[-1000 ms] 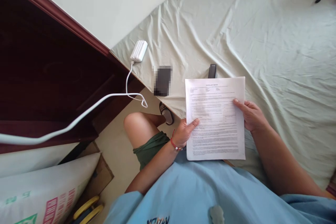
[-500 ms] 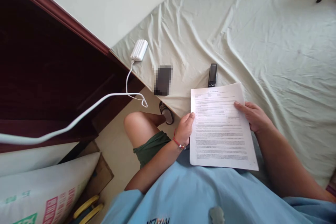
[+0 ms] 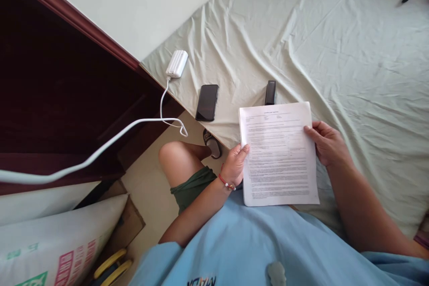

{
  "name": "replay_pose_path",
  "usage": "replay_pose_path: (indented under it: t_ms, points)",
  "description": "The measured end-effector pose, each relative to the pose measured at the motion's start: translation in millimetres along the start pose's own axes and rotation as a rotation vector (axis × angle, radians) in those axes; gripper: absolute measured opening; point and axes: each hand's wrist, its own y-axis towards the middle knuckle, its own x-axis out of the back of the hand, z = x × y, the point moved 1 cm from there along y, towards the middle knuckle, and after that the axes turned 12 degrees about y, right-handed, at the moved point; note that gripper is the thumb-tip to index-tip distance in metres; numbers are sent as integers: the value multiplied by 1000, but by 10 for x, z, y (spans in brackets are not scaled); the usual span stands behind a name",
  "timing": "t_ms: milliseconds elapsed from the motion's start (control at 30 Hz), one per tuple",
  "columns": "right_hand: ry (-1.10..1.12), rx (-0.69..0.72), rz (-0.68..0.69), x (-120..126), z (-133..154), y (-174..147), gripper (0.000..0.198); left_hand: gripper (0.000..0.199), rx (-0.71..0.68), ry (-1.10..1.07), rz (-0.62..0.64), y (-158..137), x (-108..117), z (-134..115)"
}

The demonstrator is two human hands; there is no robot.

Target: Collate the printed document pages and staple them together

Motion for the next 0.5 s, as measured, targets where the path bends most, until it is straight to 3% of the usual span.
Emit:
replay_pose_path:
  t_ms: [167,333,500]
  points:
    - [-47,58,-52,34,-2,1,47,58,-32,-15,-17,-5,34,0]
    - [-82,15,-83,109,14,-12,39,56,-24,-17,9,-49,55,-34]
    - [-399,138,-126,184,115,-47,28,56,-48,-13,-11,-41,51,-45]
